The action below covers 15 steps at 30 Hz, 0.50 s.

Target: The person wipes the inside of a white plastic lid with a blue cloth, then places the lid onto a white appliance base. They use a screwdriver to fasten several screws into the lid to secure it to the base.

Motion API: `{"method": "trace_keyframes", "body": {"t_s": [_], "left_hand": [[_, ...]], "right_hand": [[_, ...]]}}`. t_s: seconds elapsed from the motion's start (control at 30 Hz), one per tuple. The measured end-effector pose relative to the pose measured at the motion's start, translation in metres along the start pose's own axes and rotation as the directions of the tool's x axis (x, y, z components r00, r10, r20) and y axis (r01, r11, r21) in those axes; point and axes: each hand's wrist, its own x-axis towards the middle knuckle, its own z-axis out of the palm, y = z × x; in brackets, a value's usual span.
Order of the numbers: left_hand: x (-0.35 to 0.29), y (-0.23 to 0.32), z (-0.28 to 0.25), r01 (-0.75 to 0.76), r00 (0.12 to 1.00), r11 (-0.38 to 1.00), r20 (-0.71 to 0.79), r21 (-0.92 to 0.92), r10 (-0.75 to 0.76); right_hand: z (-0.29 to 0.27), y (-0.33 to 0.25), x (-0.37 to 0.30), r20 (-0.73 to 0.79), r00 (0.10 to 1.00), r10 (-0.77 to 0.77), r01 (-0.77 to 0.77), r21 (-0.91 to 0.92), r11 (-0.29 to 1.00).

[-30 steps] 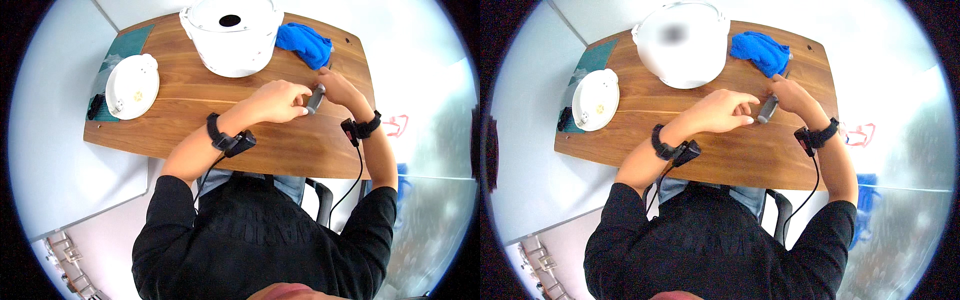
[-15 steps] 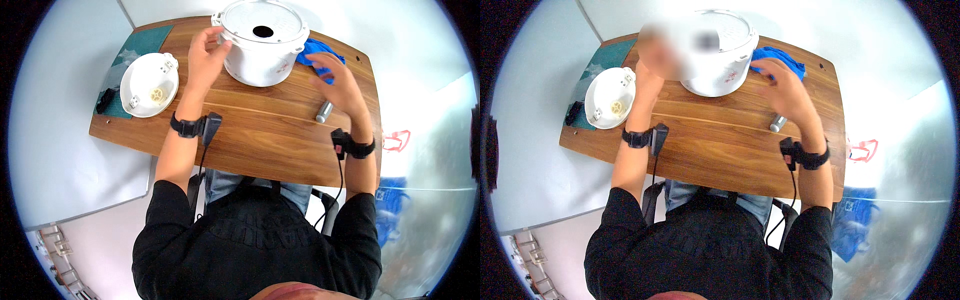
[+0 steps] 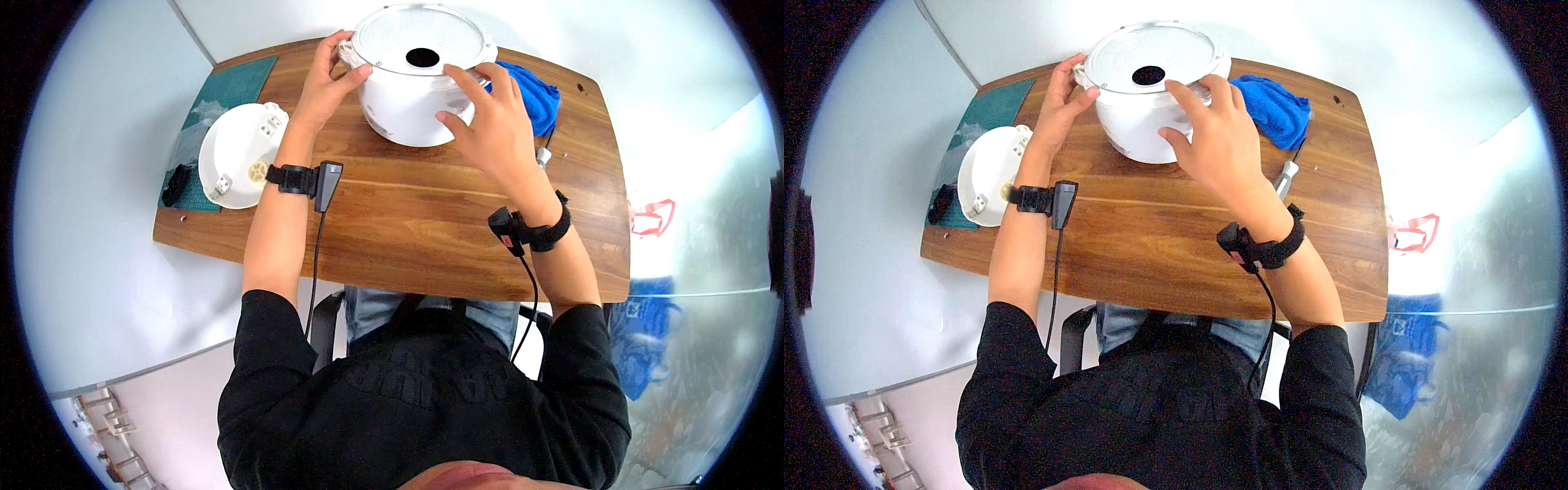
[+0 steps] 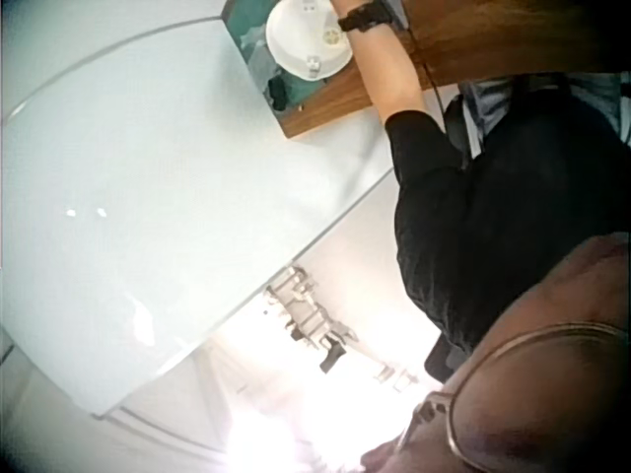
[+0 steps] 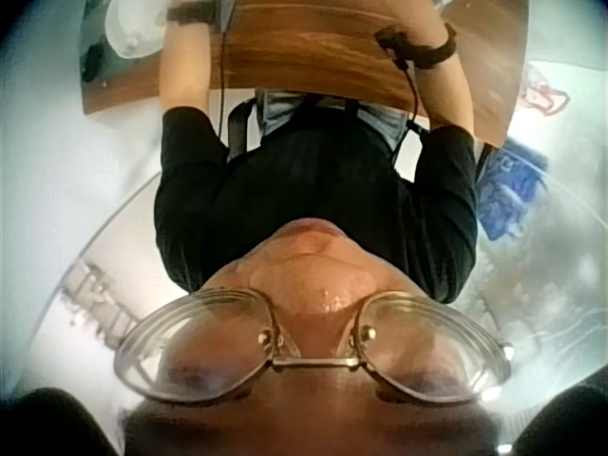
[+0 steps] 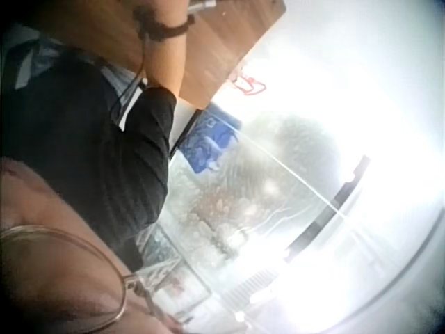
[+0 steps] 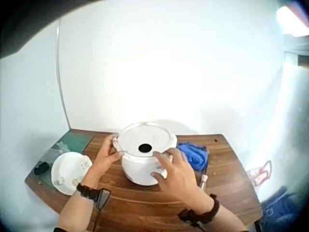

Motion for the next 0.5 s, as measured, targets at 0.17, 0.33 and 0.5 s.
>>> {"method": "trace_keyframes", "body": {"t_s": [0.17, 0.33, 0.5], "left_hand": [[-0.006, 0.001, 0.003, -0.019, 0.999, 0.992, -0.027, 0.126, 0.022], [-0.028, 0.029, 0.018, -0.168, 0.977, 0.847, -0.032, 0.504, 0.212], [-0.042, 0.053, 0.033, -0.191, 0.976, 0.812, 0.015, 0.551, 0.219]], "right_hand": [[0.001, 0.016, 0.000, -0.033, 0.999, 0.038, -0.037, 0.020, 0.999], [0.001, 0.040, -0.003, -0.089, 0.992, 0.090, -0.092, -0.019, 0.996], [0.004, 0.070, 0.000, -0.052, 0.976, 0.213, -0.212, 0.015, 0.977]]}}
